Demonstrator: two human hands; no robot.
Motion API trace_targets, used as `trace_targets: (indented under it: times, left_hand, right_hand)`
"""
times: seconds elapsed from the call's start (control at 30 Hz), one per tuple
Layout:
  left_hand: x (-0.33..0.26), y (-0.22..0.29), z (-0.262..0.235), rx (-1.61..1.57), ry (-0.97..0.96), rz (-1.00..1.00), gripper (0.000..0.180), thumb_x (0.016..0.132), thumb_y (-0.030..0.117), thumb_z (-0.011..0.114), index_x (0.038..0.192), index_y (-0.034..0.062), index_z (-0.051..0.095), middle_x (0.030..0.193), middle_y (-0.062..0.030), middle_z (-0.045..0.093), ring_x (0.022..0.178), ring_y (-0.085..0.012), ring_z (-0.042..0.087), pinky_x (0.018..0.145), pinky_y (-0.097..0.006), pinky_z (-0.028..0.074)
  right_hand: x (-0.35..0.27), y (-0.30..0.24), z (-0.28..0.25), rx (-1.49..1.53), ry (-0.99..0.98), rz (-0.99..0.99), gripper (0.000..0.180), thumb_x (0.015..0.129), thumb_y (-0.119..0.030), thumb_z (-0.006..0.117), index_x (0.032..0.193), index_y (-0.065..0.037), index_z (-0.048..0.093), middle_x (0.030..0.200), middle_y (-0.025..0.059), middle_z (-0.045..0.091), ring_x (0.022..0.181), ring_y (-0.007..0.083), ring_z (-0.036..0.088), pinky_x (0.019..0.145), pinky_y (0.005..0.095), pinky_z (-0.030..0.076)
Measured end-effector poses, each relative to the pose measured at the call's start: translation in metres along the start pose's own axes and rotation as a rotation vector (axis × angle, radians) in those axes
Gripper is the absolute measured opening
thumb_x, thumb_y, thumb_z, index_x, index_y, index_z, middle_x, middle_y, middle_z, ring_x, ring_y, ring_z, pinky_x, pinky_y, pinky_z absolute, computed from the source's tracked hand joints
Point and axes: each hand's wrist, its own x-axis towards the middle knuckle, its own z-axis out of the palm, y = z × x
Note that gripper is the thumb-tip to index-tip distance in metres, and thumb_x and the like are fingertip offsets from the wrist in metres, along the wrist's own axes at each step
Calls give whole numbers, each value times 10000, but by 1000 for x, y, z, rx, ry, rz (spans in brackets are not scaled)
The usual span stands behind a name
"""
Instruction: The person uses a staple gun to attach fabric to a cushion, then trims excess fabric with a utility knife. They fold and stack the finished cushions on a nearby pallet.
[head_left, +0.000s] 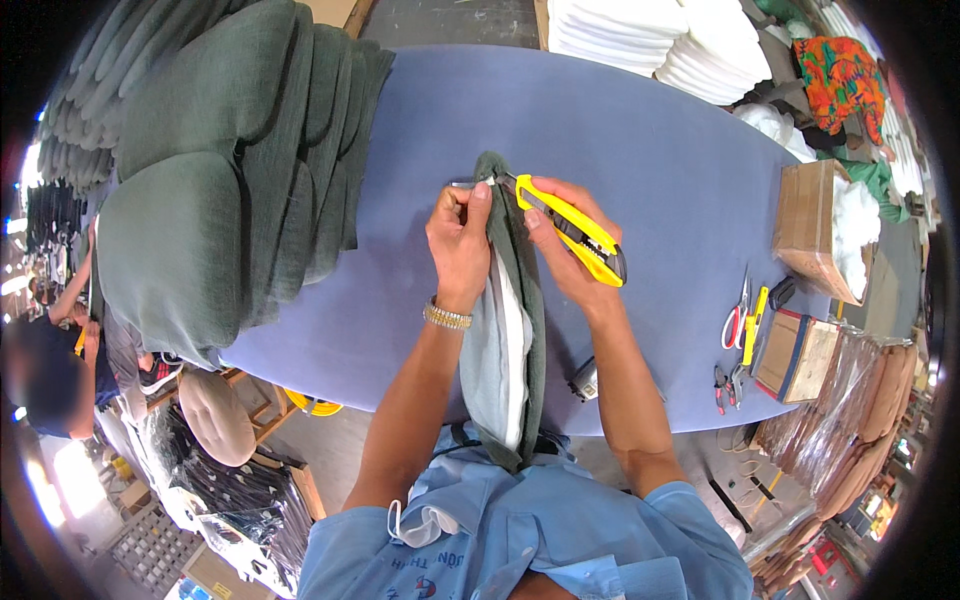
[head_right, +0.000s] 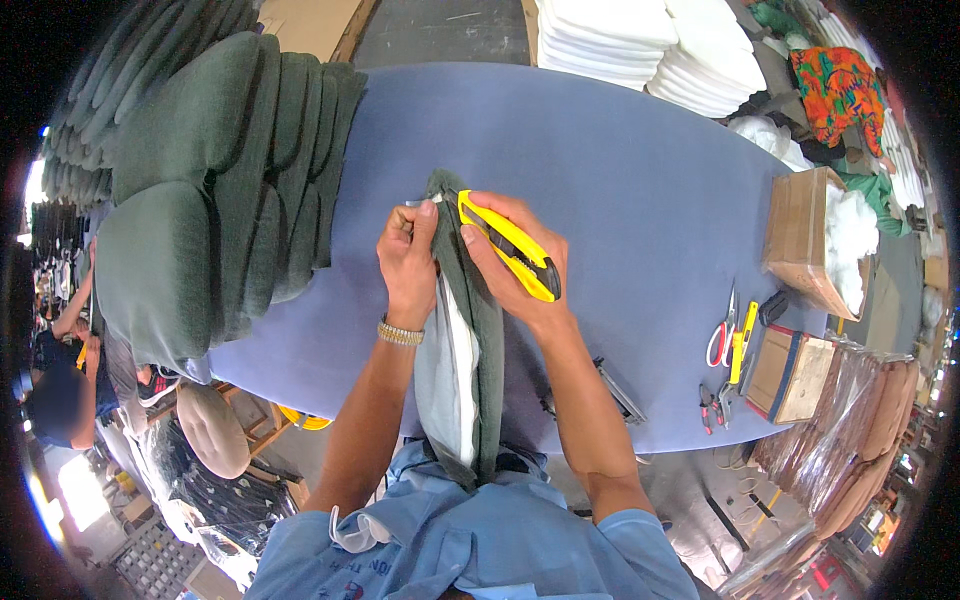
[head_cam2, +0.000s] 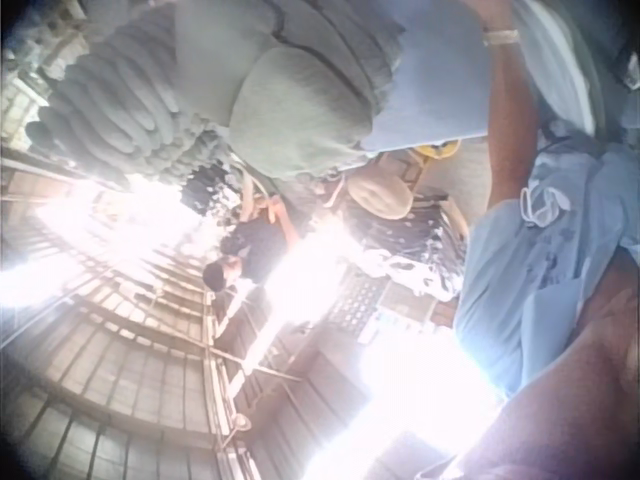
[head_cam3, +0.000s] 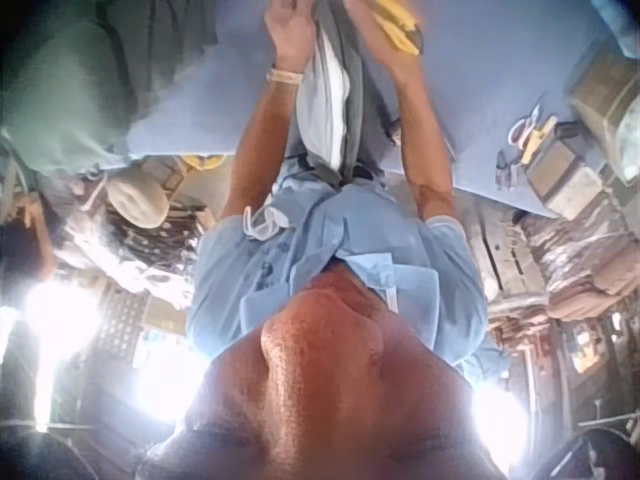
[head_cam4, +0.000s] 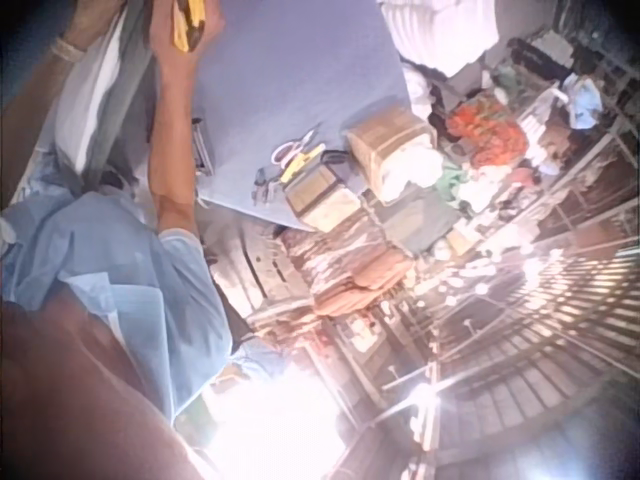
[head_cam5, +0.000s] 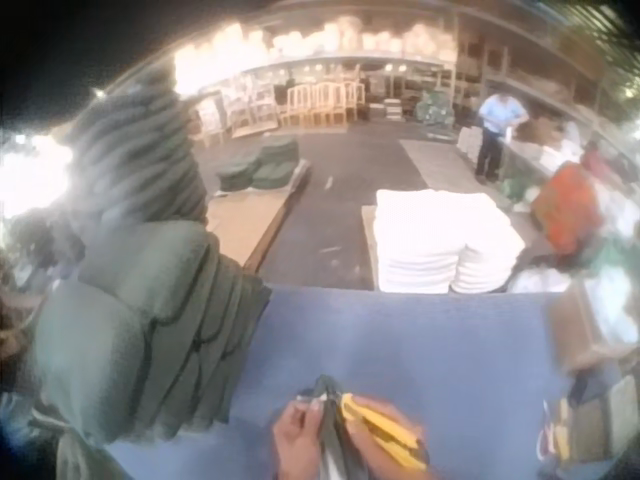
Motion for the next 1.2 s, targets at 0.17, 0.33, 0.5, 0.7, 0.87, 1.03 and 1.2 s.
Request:
trace_targets:
  times: [0.17,0.33,0.5,0.7,0.87,1.03,1.2]
  left_hand:
    - [3,0,2,-34,-17,39,258,1039,207,662,851,42,597,789,41,582,738,-38,469,664,-229,408]
    - [4,1,4,-19,-16,51,257,1037,211,667,856,41,598,790,39,585,741,-36,472,662,-231,413]
    - [5,6,4,50,-37,25,258,1032,211,673,857,39,596,774,41,581,718,-36,464,637,-239,410]
    - [7,5,5,97,-25,38,270,1026,217,677,848,31,597,750,42,571,697,-40,447,615,-246,401]
    - [9,1,5,88,-25,38,291,1029,231,674,834,27,599,740,41,563,692,-43,438,610,-250,399]
    - [10,5,6,78,-32,22,290,1031,238,671,843,28,603,742,41,567,696,-40,442,613,-247,399]
    - [9,7,4,-5,-46,-47,280,1032,244,672,855,36,608,743,41,564,700,-40,446,616,-244,396]
  right_hand:
    - [2,-8,3,-139,14,-201,289,890,-95,767,1171,-48,724,1044,124,764,898,219,753,804,288,573]
    - [4,-13,0,-220,-72,-183,294,910,-109,765,1191,-41,712,1094,141,764,920,200,751,811,289,572]
    - [11,-12,0,-223,-91,-153,285,918,-131,754,1187,-50,706,1044,113,767,856,198,742,773,283,562]
    - [6,-12,1,-260,-68,-187,254,922,-124,732,1165,-63,692,1010,104,763,809,203,739,726,294,560]
    - [1,-12,0,-313,-66,-188,250,919,-124,726,1161,-78,685,1002,101,759,767,222,728,691,304,554]
    - [-5,-15,1,-286,-24,-205,229,907,-118,717,1126,-61,682,822,105,717,652,224,696,617,326,534]
    - [-13,-18,1,-286,-31,-182,231,909,-124,715,1129,-63,679,840,109,729,657,223,703,625,325,540]
